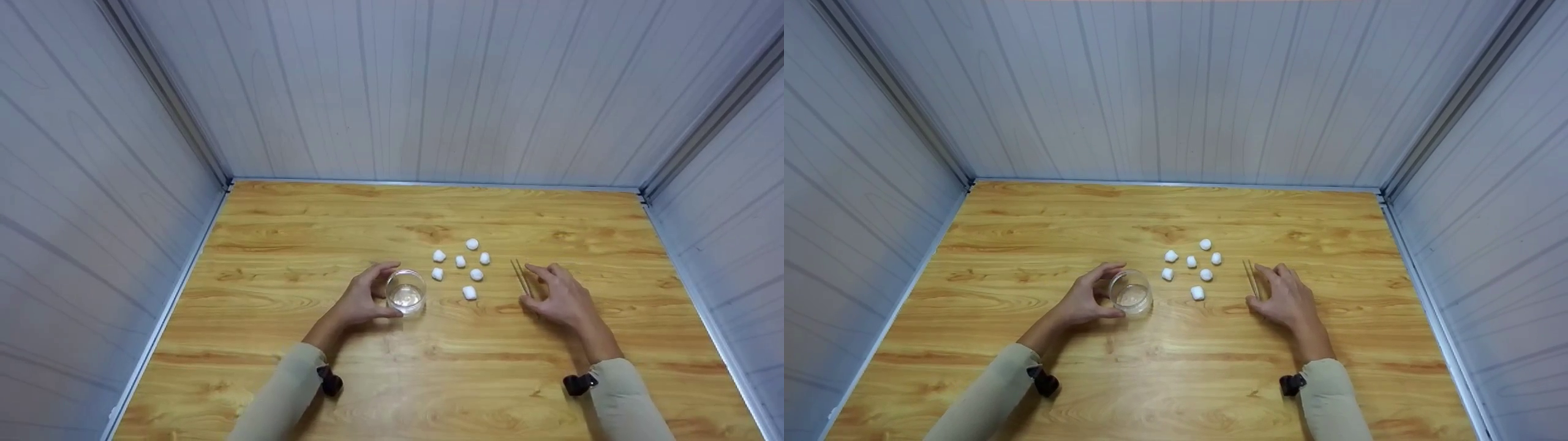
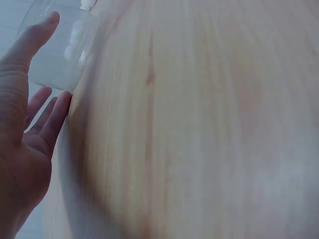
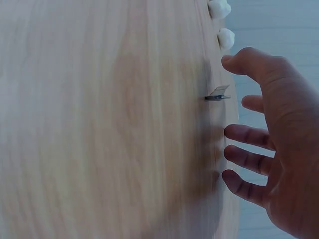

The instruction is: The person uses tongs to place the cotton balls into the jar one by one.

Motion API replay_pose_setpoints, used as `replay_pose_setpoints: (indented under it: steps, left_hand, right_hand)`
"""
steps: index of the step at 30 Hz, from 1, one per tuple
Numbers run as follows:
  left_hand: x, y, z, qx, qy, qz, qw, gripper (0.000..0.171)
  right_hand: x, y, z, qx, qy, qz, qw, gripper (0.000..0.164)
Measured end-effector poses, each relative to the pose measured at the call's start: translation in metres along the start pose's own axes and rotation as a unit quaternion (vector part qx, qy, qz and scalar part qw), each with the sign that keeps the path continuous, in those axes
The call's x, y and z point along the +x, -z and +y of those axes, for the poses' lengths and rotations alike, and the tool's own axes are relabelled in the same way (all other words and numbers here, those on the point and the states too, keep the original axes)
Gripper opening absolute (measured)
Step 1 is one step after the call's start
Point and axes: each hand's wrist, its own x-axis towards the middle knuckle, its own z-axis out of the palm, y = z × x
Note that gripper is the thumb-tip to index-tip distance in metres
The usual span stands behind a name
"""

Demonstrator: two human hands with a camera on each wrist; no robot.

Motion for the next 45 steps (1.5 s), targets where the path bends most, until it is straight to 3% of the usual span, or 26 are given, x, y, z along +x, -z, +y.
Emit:
replay_pose_setpoints:
  steps: [4,11,23,33,39,45]
  left_hand:
    - [0.000,-0.001,0.001,0.004,0.007,0.004,1.0000,0.100]
    - [0.001,-0.004,-0.001,-0.044,0.023,-0.009,0.9987,0.098]
    - [-0.001,-0.009,-0.009,-0.088,0.027,0.003,0.9958,0.089]
    - [-0.003,-0.009,-0.005,-0.082,0.034,0.007,0.9960,0.090]
    - [-0.003,-0.009,-0.005,-0.092,0.035,0.002,0.9951,0.090]
    - [-0.003,-0.010,-0.007,-0.102,0.031,-0.004,0.9943,0.088]
  right_hand:
    - [0.000,-0.002,-0.001,0.002,-0.001,-0.003,1.000,0.074]
    - [0.000,-0.005,0.001,-0.001,-0.013,-0.002,1.000,0.069]
    - [-0.003,-0.009,0.002,0.001,-0.016,0.017,1.000,0.059]
    - [-0.002,-0.009,0.004,0.028,-0.036,0.015,0.999,0.045]
    - [-0.003,-0.010,0.006,0.052,-0.029,0.028,0.998,0.028]
    - [-0.003,-0.010,0.009,0.069,-0.017,0.030,0.997,0.022]
